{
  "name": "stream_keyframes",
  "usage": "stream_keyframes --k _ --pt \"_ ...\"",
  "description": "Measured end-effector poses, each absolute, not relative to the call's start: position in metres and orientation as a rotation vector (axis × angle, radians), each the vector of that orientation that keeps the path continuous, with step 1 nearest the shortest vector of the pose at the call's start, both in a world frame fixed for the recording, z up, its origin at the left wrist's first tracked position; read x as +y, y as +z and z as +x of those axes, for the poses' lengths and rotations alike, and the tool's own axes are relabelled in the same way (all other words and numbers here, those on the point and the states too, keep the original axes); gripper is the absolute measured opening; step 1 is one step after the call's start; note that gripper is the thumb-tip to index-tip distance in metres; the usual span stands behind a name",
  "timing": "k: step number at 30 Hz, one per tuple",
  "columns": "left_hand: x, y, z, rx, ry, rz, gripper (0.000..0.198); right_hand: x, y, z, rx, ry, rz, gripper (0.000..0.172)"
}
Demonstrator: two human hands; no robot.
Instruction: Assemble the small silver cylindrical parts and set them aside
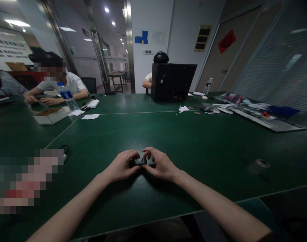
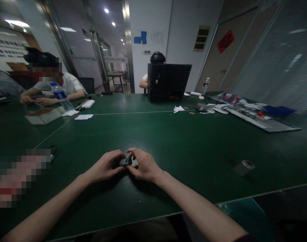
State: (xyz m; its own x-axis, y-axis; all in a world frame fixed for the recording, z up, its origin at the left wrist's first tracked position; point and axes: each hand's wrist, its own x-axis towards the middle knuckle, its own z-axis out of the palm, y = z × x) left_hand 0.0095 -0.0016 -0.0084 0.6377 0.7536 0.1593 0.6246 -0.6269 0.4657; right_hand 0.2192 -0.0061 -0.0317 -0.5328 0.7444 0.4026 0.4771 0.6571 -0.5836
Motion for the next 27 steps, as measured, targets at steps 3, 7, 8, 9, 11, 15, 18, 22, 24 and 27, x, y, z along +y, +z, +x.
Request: stream_keyframes --k 3,7,8,9,11,15,18,22,24,27 --pt "-0.0019 -0.0075 0.0094 1.083 0.486 2.483 0.015 -0.0056 -0.0327 0.2194 -2.223 0.522 -0.911 0.043" --pt "-0.0020 -0.0071 0.0089 1.070 0.496 2.469 0.014 -0.0049 -0.0332 0.2199 -2.228 0.501 -0.916 0.037" --pt "-0.0018 -0.0073 0.0087 1.067 0.501 2.470 0.014 -0.0049 -0.0328 0.2199 -2.235 0.496 -0.913 0.034" --pt "-0.0017 -0.0074 0.0086 1.064 0.503 2.472 0.014 -0.0049 -0.0322 0.2199 -2.242 0.490 -0.906 0.031" --pt "-0.0016 -0.0073 0.0086 1.059 0.509 2.475 0.015 -0.0052 -0.0306 0.2198 -2.260 0.477 -0.883 0.024" --pt "-0.0018 -0.0056 0.0089 1.053 0.492 2.453 0.015 -0.0059 -0.0277 0.2197 -2.266 0.465 -0.862 0.018" --pt "-0.0022 -0.0054 0.0088 1.052 0.503 2.430 0.015 -0.0057 -0.0274 0.2199 -2.256 0.465 -0.852 0.018" --pt "-0.0019 -0.0069 0.0084 1.053 0.538 2.421 0.016 -0.0053 -0.0287 0.2201 -2.248 0.473 -0.866 0.020" --pt "-0.0015 -0.0072 0.0083 1.056 0.562 2.418 0.016 -0.0056 -0.0290 0.2199 -2.244 0.484 -0.876 0.019" --pt "-0.0007 -0.0070 0.0080 1.049 0.590 2.407 0.016 -0.0063 -0.0286 0.2194 -2.229 0.524 -0.892 0.020"
